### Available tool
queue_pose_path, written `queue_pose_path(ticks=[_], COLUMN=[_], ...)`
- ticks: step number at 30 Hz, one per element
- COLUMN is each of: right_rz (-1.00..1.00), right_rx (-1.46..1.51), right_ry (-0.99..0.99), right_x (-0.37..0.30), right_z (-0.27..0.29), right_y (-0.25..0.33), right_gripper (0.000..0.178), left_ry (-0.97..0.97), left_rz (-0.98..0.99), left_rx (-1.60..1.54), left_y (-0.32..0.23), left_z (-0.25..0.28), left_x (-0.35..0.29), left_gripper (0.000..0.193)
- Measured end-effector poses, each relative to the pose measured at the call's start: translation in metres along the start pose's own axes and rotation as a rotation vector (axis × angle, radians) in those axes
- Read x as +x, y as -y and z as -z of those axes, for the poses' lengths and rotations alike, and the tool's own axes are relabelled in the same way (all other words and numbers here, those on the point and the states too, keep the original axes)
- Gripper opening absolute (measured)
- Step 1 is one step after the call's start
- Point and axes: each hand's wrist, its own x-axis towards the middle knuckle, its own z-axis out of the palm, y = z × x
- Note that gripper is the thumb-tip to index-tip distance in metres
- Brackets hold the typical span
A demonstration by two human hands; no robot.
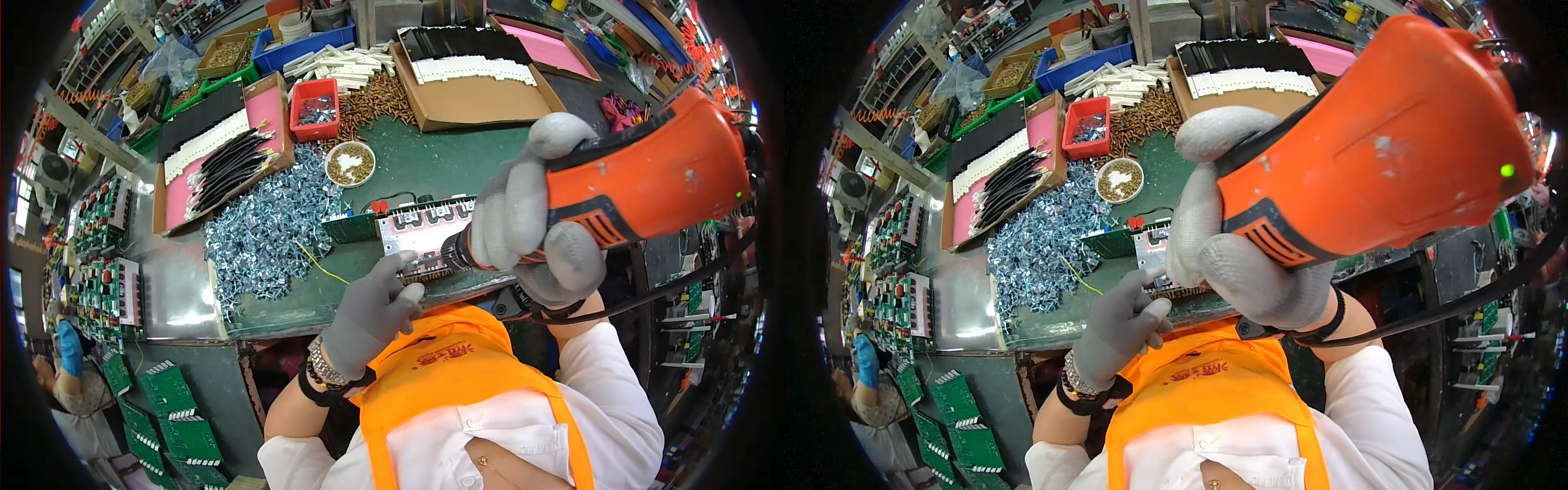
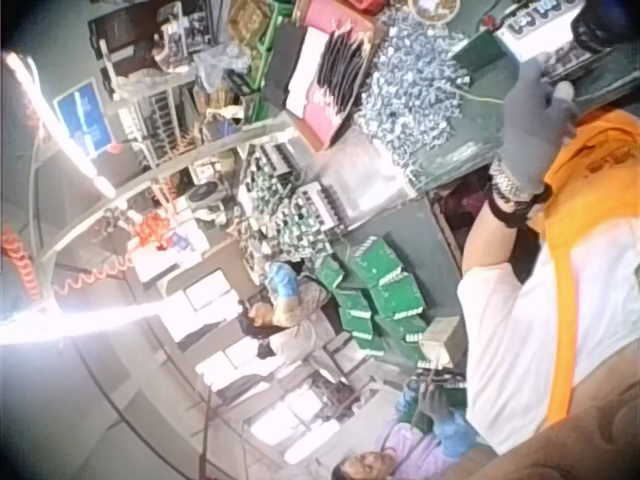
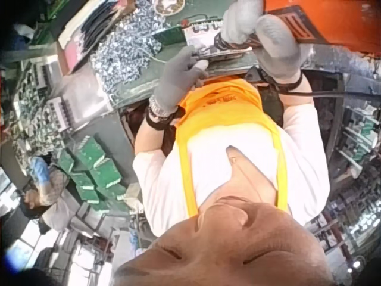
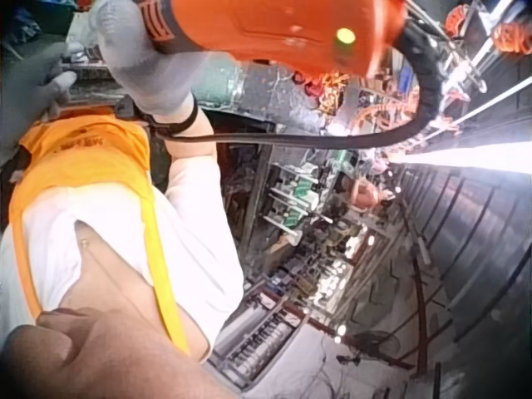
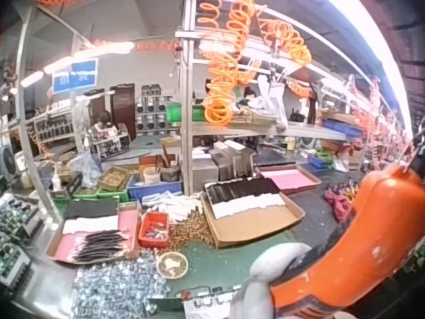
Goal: Using an electric screwdriver to secure components on a circuit board assembly at a production workstation.
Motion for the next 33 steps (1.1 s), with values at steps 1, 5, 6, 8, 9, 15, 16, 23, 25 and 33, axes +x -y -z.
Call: queue_pose_path(ticks=[1,5,6,8,9,15,16,23,25,33], right_rz=[0.007,-0.075,-0.099,-0.099,-0.095,-0.029,-0.006,0.126,0.078,0.111], right_rx=[-0.007,-0.020,-0.061,-0.053,-0.055,-0.051,-0.041,0.090,0.060,0.190], right_ry=[-0.001,-0.056,-0.077,-0.022,0.009,0.181,0.220,0.498,0.558,0.626], right_x=[0.000,-0.005,-0.007,-0.006,-0.006,0.001,0.003,0.016,0.022,0.032], right_z=[0.001,0.001,0.000,0.000,0.000,-0.007,-0.008,-0.024,-0.021,-0.022], right_y=[-0.001,-0.006,-0.007,-0.009,-0.010,-0.009,-0.010,-0.028,-0.027,-0.039], right_gripper=[0.064,0.058,0.058,0.056,0.055,0.054,0.054,0.056,0.058,0.070], left_ry=[-0.057,-0.356,-0.357,-0.586,-0.574,-0.723,-0.725,-0.676,-0.708,-0.687], left_rz=[-0.104,-0.472,-0.470,-0.891,-0.876,-0.651,-0.652,-0.708,-0.732,-0.726], left_rx=[0.049,0.591,0.590,0.989,0.997,1.158,1.151,1.221,1.189,1.139], left_y=[0.003,0.025,0.031,0.043,0.049,0.066,0.067,0.066,0.065,0.066], left_z=[-0.001,-0.005,-0.005,-0.009,-0.014,-0.052,-0.054,-0.047,-0.047,-0.044], left_x=[0.002,-0.004,-0.004,-0.003,-0.002,0.007,0.009,0.014,0.014,0.015], left_gripper=[0.040,0.038,0.038,0.038,0.038,0.049,0.049,0.030,0.030,0.030])
